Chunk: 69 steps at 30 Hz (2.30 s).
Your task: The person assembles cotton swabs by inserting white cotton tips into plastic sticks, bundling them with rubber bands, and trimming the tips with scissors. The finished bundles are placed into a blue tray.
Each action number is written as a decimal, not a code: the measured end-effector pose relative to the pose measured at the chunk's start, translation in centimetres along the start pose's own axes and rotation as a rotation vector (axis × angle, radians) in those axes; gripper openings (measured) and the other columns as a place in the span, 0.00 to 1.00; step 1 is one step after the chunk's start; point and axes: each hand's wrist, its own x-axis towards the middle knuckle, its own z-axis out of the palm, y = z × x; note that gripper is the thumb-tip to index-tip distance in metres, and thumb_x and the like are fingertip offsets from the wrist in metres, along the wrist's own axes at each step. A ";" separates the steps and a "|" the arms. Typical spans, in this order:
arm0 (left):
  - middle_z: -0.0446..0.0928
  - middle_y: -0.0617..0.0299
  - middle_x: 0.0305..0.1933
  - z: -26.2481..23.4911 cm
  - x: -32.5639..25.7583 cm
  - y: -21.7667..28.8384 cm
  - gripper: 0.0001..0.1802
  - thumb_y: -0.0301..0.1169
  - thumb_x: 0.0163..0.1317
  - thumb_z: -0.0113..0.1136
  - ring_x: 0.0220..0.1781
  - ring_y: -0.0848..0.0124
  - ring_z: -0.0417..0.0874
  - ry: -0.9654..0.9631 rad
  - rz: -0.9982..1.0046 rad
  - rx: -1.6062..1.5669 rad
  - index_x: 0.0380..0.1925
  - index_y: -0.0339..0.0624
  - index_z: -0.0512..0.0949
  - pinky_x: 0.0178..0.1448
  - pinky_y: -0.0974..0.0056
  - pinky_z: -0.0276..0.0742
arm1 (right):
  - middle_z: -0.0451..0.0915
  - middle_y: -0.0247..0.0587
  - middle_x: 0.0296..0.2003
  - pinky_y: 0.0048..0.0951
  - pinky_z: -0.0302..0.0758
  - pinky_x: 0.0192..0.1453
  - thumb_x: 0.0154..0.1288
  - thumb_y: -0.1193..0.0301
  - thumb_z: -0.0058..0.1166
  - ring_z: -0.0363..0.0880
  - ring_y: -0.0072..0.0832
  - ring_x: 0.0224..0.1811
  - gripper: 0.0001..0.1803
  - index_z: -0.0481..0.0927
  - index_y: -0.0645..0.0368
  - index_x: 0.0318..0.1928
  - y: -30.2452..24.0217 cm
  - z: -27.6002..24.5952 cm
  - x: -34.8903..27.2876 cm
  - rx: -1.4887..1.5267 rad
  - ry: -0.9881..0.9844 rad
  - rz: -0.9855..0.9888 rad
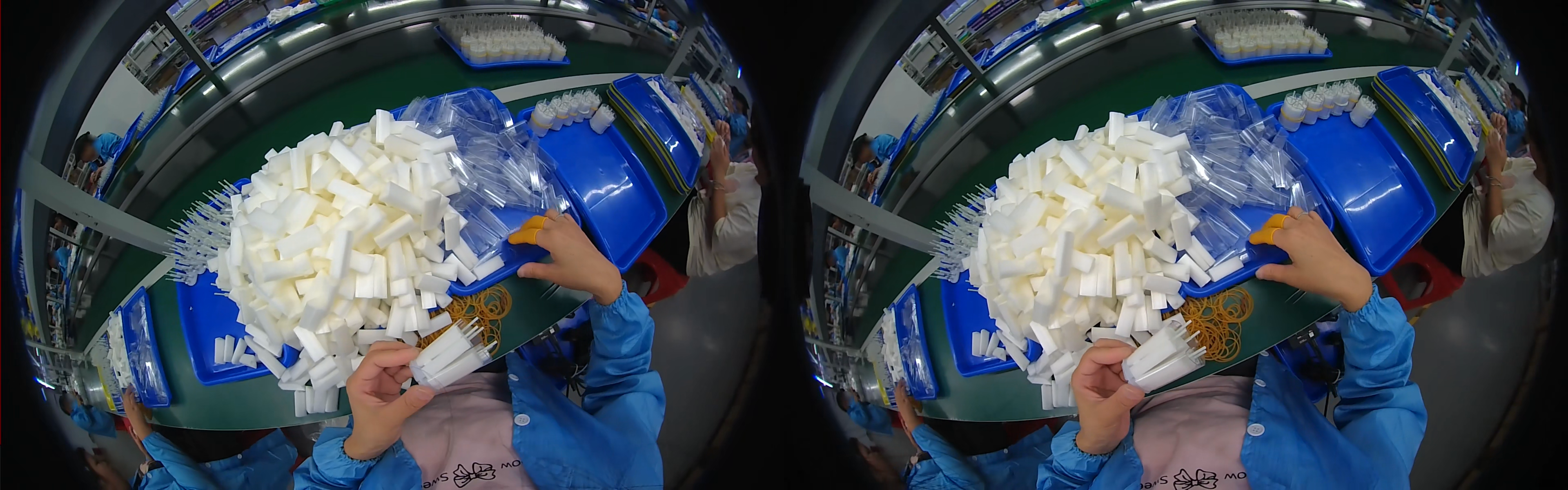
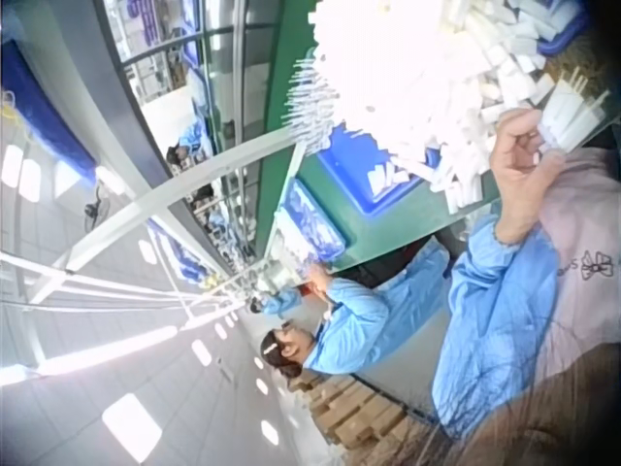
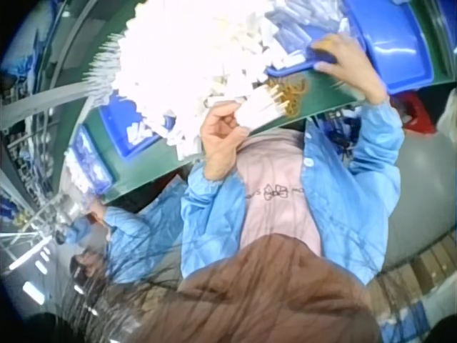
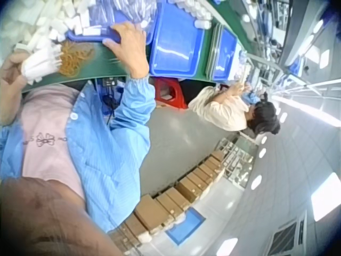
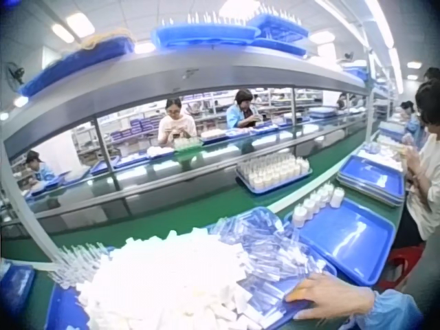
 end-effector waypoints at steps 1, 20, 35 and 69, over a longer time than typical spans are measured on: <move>0.69 0.55 0.49 0.0 0.0 0.0 0.22 0.18 0.49 0.68 0.52 0.66 0.76 0.000 0.003 0.004 0.46 0.29 0.73 0.60 0.60 0.72 | 0.77 0.40 0.40 0.36 0.65 0.51 0.49 0.68 0.63 0.70 0.37 0.44 0.18 0.81 0.57 0.43 0.2 -0.1 0.0 -0.002 -0.007 -0.017; 0.71 0.52 0.47 -0.1 -0.4 -0.4 0.25 0.18 0.39 0.74 0.46 0.67 0.76 -0.012 0.306 0.432 0.42 0.33 0.77 0.51 0.66 0.73 | 0.76 0.43 0.40 0.30 0.76 0.50 0.54 0.78 0.57 0.78 0.29 0.43 0.18 0.72 0.66 0.47 -7.7 2.4 -3.8 1.430 0.527 0.049; 0.73 0.52 0.45 0.6 -0.7 -0.2 0.24 0.21 0.38 0.77 0.44 0.66 0.78 0.013 0.396 0.598 0.39 0.35 0.78 0.47 0.66 0.75 | 0.78 0.43 0.38 0.26 0.77 0.46 0.57 0.75 0.61 0.79 0.26 0.38 0.18 0.72 0.67 0.47 -9.1 4.1 -3.9 1.458 0.589 0.128; 0.71 0.54 0.52 2.0 0.8 0.3 0.48 0.30 0.48 0.71 0.51 0.64 0.76 -0.258 -0.097 0.366 0.67 0.41 0.54 0.59 0.63 0.70 | 0.80 0.40 0.34 0.22 0.74 0.42 0.50 0.73 0.68 0.79 0.24 0.34 0.18 0.79 0.65 0.41 -7.9 2.1 -3.9 1.316 0.254 -0.029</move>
